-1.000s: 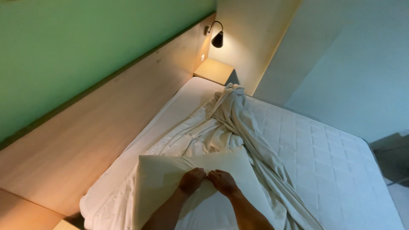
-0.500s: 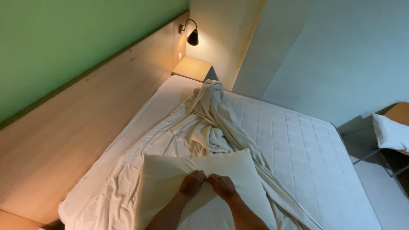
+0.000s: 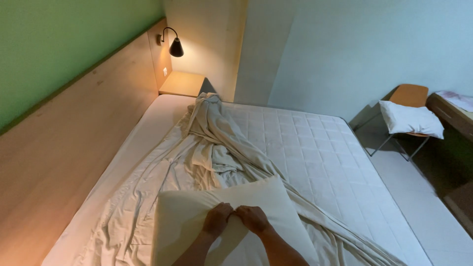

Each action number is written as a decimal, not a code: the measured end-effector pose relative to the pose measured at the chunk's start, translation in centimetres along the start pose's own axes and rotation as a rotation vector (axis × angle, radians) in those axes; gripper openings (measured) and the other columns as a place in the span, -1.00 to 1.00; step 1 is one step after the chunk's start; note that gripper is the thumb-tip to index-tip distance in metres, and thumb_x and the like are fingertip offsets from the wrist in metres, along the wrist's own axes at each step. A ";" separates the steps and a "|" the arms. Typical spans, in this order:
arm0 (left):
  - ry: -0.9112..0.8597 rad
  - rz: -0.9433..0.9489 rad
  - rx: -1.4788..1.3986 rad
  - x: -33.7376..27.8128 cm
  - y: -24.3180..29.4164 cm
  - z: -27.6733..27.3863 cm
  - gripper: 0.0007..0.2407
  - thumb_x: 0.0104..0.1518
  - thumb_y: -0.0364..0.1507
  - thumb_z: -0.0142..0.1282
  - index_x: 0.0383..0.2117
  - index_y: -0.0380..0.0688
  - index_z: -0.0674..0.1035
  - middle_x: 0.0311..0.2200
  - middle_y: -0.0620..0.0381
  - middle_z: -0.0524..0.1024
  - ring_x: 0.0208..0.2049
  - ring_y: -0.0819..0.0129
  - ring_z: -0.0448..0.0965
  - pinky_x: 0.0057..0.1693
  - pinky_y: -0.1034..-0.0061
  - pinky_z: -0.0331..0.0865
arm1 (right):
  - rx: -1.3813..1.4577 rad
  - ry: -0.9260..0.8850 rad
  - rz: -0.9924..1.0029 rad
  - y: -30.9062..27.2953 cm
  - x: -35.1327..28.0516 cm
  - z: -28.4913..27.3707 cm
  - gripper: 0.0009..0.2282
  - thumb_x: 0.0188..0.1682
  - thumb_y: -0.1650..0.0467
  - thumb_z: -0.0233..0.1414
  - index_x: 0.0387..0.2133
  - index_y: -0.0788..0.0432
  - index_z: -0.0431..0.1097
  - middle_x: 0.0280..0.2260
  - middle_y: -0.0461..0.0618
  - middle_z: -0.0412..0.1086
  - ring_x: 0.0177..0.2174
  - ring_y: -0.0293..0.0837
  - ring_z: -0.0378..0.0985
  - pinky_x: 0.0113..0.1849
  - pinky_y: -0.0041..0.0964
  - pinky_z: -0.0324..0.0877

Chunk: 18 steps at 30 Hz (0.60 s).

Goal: The person places a white pillow on an orange chair and smooths it, then moves to the bed to arrange the pillows and spread the white bedsheet over the mattress. The person smooths the sheet and tucks it under the mattress.

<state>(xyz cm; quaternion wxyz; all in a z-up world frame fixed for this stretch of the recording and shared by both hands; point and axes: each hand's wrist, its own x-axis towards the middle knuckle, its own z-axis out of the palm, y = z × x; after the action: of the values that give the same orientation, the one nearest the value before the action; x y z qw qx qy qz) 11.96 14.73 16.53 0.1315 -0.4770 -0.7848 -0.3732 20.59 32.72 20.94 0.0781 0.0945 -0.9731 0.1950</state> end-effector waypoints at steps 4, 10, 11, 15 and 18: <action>-0.082 -0.002 0.005 0.0 -0.2 1.7 -0.97 0.09 -0.49 0.04 -0.43 -0.13 0.53 -0.37 0.00 0.51 -0.20 0.03 0.53 -0.08 0.20 0.45 | -0.048 0.027 -0.018 0.7 -1.7 0.4 -0.77 -0.07 0.41 -0.05 -0.20 0.00 0.53 -0.27 -0.06 0.54 -0.28 0.06 0.60 -0.29 -0.03 0.48; -0.128 0.051 -0.051 0.4 1.5 2.0 -0.95 0.12 -0.50 0.01 -0.39 -0.10 0.54 -0.37 0.01 0.52 -0.20 0.02 0.54 -0.07 0.20 0.45 | -0.061 0.017 0.148 -0.9 -4.1 -1.3 -0.85 -0.01 0.39 -0.03 -0.27 0.04 0.50 -0.27 -0.01 0.53 -0.25 0.13 0.58 -0.26 0.02 0.46; -0.128 0.076 -0.082 0.6 1.7 2.0 -0.95 0.10 -0.49 0.02 -0.39 -0.11 0.54 -0.36 0.01 0.53 -0.20 0.01 0.53 -0.08 0.19 0.45 | -0.045 0.034 0.164 -1.2 -4.3 -1.8 -0.84 -0.03 0.40 -0.03 -0.27 0.03 0.51 -0.28 -0.01 0.53 -0.25 0.13 0.58 -0.25 0.02 0.46; -0.194 0.075 -0.084 1.5 2.1 2.5 -0.95 0.14 -0.48 0.01 -0.38 -0.11 0.54 -0.36 -0.02 0.52 -0.19 -0.01 0.53 -0.07 0.18 0.44 | -0.049 0.124 0.246 -2.5 -5.5 -3.1 -0.85 -0.05 0.40 -0.01 -0.29 0.04 0.50 -0.30 0.02 0.53 -0.25 0.15 0.57 -0.23 -0.02 0.47; -0.225 0.123 -0.140 1.9 3.2 2.9 -0.94 0.13 -0.47 0.02 -0.43 -0.11 0.54 -0.37 -0.02 0.53 -0.19 0.01 0.54 -0.06 0.20 0.45 | -0.034 0.107 0.306 -3.5 -7.1 -3.8 -0.83 -0.05 0.41 -0.02 -0.25 0.03 0.52 -0.27 0.02 0.55 -0.24 0.15 0.57 -0.23 0.01 0.46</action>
<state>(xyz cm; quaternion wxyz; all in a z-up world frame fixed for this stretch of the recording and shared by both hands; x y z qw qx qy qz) 14.08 18.89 17.09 0.0315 -0.5712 -0.7357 -0.3625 28.71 32.11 24.39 0.1006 -0.0666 -0.9737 0.1930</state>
